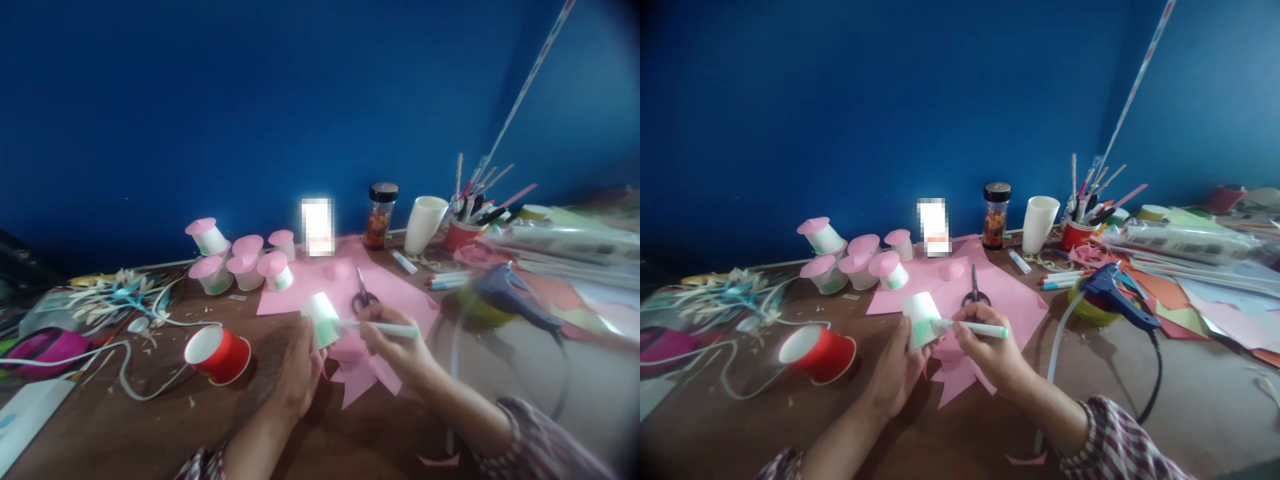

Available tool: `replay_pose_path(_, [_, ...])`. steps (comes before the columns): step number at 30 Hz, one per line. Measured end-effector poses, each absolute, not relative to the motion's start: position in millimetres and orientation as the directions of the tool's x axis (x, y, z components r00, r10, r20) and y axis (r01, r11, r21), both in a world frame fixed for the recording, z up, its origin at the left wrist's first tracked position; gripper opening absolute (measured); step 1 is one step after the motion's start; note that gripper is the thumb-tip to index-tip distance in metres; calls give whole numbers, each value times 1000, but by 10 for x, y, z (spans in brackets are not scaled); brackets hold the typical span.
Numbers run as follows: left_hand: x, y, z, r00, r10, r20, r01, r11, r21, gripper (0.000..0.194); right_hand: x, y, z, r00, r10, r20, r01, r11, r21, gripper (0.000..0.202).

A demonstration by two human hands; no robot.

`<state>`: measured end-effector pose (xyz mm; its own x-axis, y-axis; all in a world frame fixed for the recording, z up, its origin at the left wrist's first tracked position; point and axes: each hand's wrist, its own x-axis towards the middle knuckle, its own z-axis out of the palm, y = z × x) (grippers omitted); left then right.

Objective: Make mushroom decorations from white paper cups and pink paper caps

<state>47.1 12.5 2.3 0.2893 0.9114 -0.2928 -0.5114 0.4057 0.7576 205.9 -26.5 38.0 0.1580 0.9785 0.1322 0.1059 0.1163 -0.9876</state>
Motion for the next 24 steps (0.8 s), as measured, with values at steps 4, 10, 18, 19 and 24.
replay_pose_path(4, [481, 126, 32, 341, 900, -272, -529, 423, 735, 48, 2042, -275, 385, 83, 988, 129, 116, 119, -986, 11])
replay_pose_path(10, [491, 119, 79, 333, 893, -302, -524, 442, 728, 42, 2067, -259, 387, 143, 979, 143, 101, 129, -986, 14])
replay_pose_path(18, [500, 125, 101, 312, 891, -329, -523, 450, 724, 42, 2065, -269, 371, 138, 981, 140, 104, 126, -987, 13])
replay_pose_path(19, [501, 125, 104, 304, 894, -329, -529, 446, 722, 42, 2066, -271, 369, 123, 982, 143, 107, 130, -986, 12])
replay_pose_path(24, [492, 115, 116, 328, 883, -337, -524, 466, 712, 42, 2070, -269, 371, 146, 977, 154, 104, 139, -985, 12])
